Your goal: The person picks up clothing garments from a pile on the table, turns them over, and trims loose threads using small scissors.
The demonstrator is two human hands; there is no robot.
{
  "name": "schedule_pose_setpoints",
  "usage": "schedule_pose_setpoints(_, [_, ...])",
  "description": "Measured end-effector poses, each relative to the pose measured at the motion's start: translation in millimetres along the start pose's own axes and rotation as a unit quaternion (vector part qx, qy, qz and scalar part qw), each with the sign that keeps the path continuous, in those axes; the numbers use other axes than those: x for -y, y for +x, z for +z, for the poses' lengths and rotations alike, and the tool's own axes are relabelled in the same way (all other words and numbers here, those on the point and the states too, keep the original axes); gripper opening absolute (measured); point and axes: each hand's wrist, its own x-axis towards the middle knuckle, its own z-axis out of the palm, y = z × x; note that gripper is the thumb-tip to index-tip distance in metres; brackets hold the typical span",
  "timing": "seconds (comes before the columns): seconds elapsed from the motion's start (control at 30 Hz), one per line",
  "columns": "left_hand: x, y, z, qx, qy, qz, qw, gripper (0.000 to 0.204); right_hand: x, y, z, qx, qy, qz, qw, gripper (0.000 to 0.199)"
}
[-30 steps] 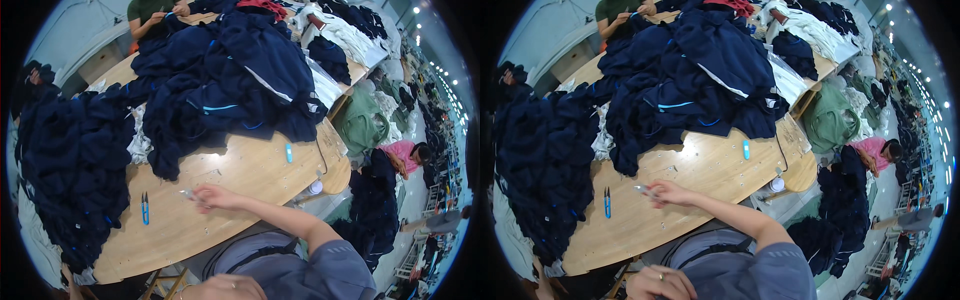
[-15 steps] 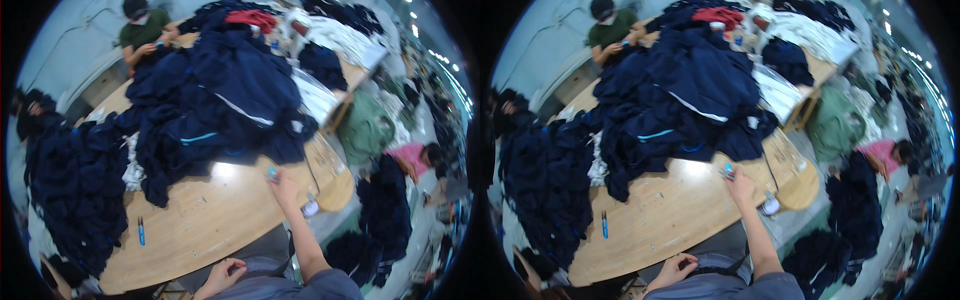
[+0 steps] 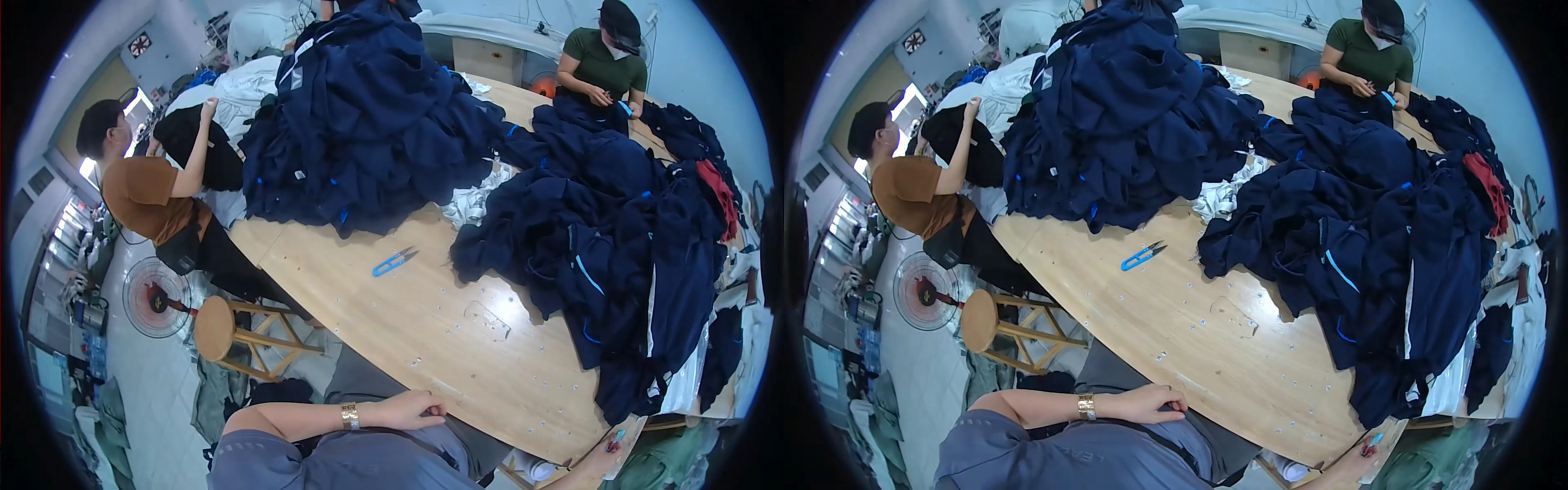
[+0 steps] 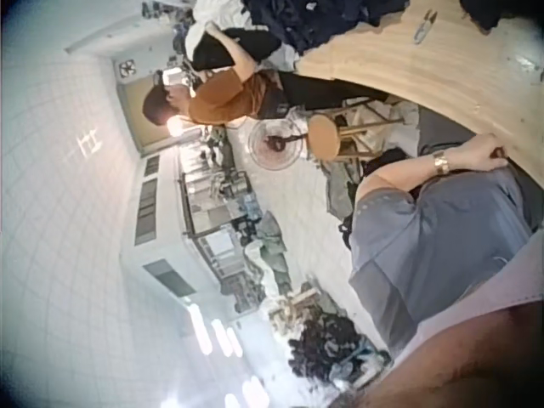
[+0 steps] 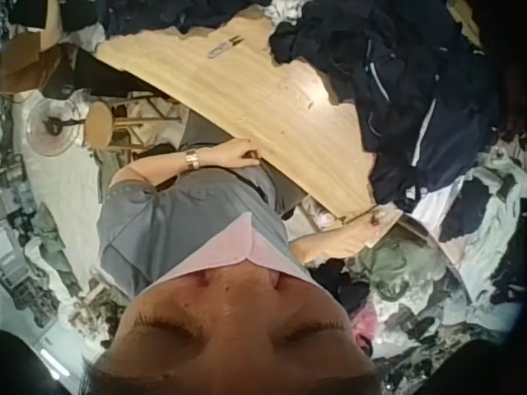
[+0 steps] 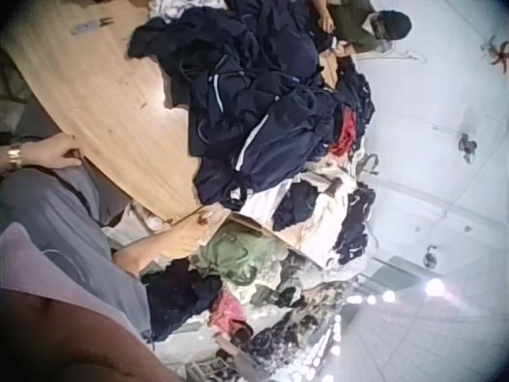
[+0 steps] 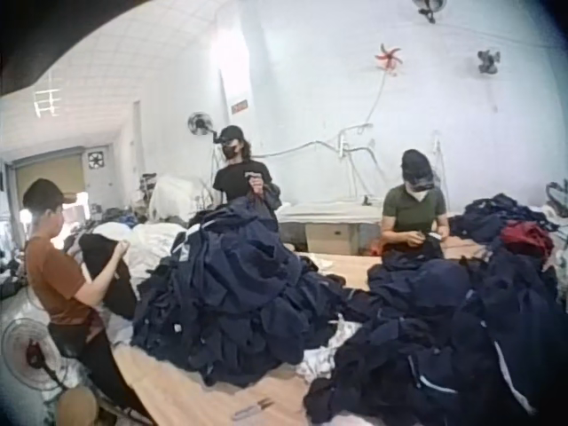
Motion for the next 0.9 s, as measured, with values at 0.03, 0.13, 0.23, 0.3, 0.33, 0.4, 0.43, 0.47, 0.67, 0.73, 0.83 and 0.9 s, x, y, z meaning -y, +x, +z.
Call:
schedule_pose_setpoints(0.03, [1.8, -3.0, -0.8, -0.002, -0.003, 0.002, 1.000, 0.027, 0.0, 1.7, 1.4, -0.004, 0.007, 0.006, 1.000, 0.034])
schedule_pose_setpoints(0.13, [1.4, -11.6, -5.9, -0.022, 0.020, -0.006, 1.000, 0.027, -2.1, 5.6, -1.9, -0.028, 0.021, 0.031, 0.999, 0.034])
schedule_pose_setpoints(0.23, [-4.8, -14.6, -13.9, -0.032, -0.005, -0.029, 0.999, 0.023, 18.1, 12.0, -9.2, -0.061, 0.030, 0.023, 0.997, 0.033])
schedule_pose_setpoints(0.3, [-3.5, -11.2, -17.1, -0.020, -0.012, -0.043, 0.999, 0.023, 43.6, 45.3, 6.3, -0.065, 0.171, -0.036, 0.983, 0.029])
schedule_pose_setpoints(0.33, [1.8, -10.1, -15.8, -0.017, -0.009, -0.030, 0.999, 0.023, 104.6, 52.5, 12.2, -0.016, 0.232, 0.089, 0.969, 0.027])
schedule_pose_setpoints(0.4, [-1.6, -1.9, -20.5, 0.001, 0.020, -0.016, 1.000, 0.022, 131.1, 80.6, 55.1, -0.046, 0.299, -0.056, 0.951, 0.027])
schedule_pose_setpoints(0.43, [-2.9, -1.4, -24.2, 0.018, 0.053, -0.013, 0.998, 0.023, 173.3, 85.3, 55.3, -0.036, 0.211, -0.064, 0.975, 0.029])
schedule_pose_setpoints(0.47, [-3.4, -3.9, -28.8, -0.003, 0.100, 0.018, 0.995, 0.022, 223.6, 86.1, 45.9, -0.055, 0.122, -0.119, 0.984, 0.032])
schedule_pose_setpoints(0.67, [25.2, -4.9, -53.5, -0.135, 0.023, 0.052, 0.989, 0.023, 250.2, 108.5, 131.1, -0.036, 0.048, -0.283, 0.957, 0.029])
schedule_pose_setpoints(0.73, [30.3, -1.0, -59.1, -0.136, -0.025, 0.007, 0.990, 0.023, 257.1, 117.6, 130.7, -0.049, 0.079, -0.207, 0.974, 0.020])
schedule_pose_setpoints(0.83, [24.5, -8.0, -73.4, -0.151, -0.091, 0.028, 0.984, 0.027, 338.8, 98.1, 95.8, -0.100, 0.222, -0.313, 0.918, 0.010])
schedule_pose_setpoints(0.9, [25.9, 1.9, -76.2, -0.168, -0.157, -0.013, 0.973, 0.023, 383.8, 78.0, 70.6, -0.036, 0.299, -0.352, 0.886, 0.004])
